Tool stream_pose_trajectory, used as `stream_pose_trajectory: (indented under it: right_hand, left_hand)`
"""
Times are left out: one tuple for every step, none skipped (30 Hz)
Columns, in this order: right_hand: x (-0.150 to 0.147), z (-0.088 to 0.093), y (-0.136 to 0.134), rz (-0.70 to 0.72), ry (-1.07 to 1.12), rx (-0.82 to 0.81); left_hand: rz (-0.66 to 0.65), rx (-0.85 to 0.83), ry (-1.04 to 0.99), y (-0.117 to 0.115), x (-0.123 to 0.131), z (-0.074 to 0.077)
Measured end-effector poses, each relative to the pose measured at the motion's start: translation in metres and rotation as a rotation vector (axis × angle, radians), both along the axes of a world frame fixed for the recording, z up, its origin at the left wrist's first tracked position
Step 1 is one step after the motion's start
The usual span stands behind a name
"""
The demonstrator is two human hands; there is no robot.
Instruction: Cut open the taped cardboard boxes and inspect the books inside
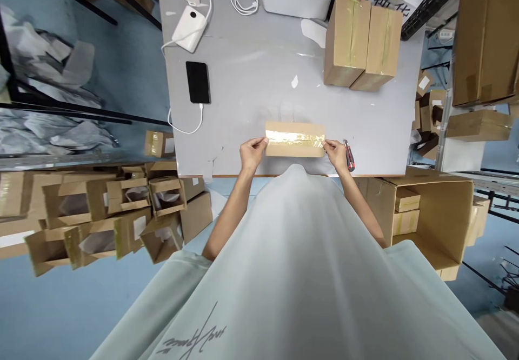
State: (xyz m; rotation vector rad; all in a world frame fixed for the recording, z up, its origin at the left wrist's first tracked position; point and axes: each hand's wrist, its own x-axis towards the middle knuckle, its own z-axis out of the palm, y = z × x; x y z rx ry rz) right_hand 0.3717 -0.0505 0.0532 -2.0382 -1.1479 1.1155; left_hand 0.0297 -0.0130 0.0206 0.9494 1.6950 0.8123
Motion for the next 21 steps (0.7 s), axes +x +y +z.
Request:
stream_pose_trajectory:
  right_hand:
    - [0.000,0.000,0.000,-0.006,-0.009,-0.002]
    - [0.000,0.000,0.000,-0.009,-0.012,-0.007]
    - [0.001,-0.001,0.001,-0.012,-0.006,-0.014]
    - [0.001,-0.001,0.001,-0.012,0.007,-0.025]
    - [0.002,-0.002,0.001,-0.010,0.024,-0.036]
    - [0.003,-0.002,0.001,-0.007,0.040,-0.046]
    - [0.004,-0.003,0.000,-0.002,0.054,-0.052]
    - [0.004,-0.004,-0.001,0.003,0.061,-0.052]
    - [0.004,-0.004,-0.002,0.007,0.061,-0.045]
    - [0.003,-0.004,-0.003,0.010,0.055,-0.031]
    - [0.002,-0.004,-0.004,0.009,0.046,-0.014]
    - [0.001,-0.003,-0.005,0.006,0.036,-0.001]
    - [-0.001,-0.003,-0.007,0.002,0.028,0.003]
    - [-0.003,-0.002,-0.009,-0.003,0.021,-0.002]
    - [-0.005,-0.001,-0.010,-0.009,0.019,-0.011]
    - [-0.007,0.000,-0.011,-0.014,0.021,-0.020]
    - [-0.008,0.001,-0.011,-0.016,0.026,-0.026]
    - [-0.009,0.001,-0.011,-0.020,0.029,-0.024]
    - [-0.008,0.001,-0.011,-0.026,0.029,-0.016]
    - [-0.006,0.000,-0.010,-0.032,0.028,-0.007]
    - [-0.003,-0.001,-0.009,-0.038,0.026,0.000]
  left_hand:
    - [0.001,0.003,0.006,0.000,0.000,-0.001]
    - [0.000,0.002,0.012,0.001,-0.001,-0.002]
    - [-0.004,-0.003,0.016,0.001,-0.001,-0.003]
    - [-0.009,-0.008,0.015,0.001,-0.002,-0.004]
    - [-0.014,-0.013,0.010,0.001,-0.003,-0.005]
    - [-0.019,-0.018,0.004,0.001,-0.003,-0.006]
    - [-0.024,-0.020,-0.002,0.001,-0.004,-0.007]
    - [-0.027,-0.022,-0.006,0.001,-0.004,-0.008]
    - [-0.029,-0.021,-0.009,0.000,-0.004,-0.009]
    - [-0.029,-0.018,-0.011,-0.001,-0.004,-0.010]
    - [-0.030,-0.013,-0.013,-0.002,-0.004,-0.011]
    - [-0.028,-0.007,-0.020,-0.004,-0.003,-0.012]
    - [-0.025,-0.003,-0.035,-0.006,-0.002,-0.014]
    - [-0.020,-0.004,-0.056,-0.009,-0.001,-0.016]
    - [-0.012,-0.013,-0.080,-0.012,-0.001,-0.019]
    - [-0.002,-0.030,-0.102,-0.015,0.000,-0.023]
    - [0.008,-0.053,-0.121,-0.017,0.000,-0.027]
    - [0.017,-0.082,-0.133,-0.019,-0.001,-0.031]
    - [0.025,-0.112,-0.137,-0.021,-0.001,-0.035]
    - [0.033,-0.144,-0.134,-0.022,-0.002,-0.039]
    - [0.039,-0.175,-0.128,-0.021,-0.003,-0.042]
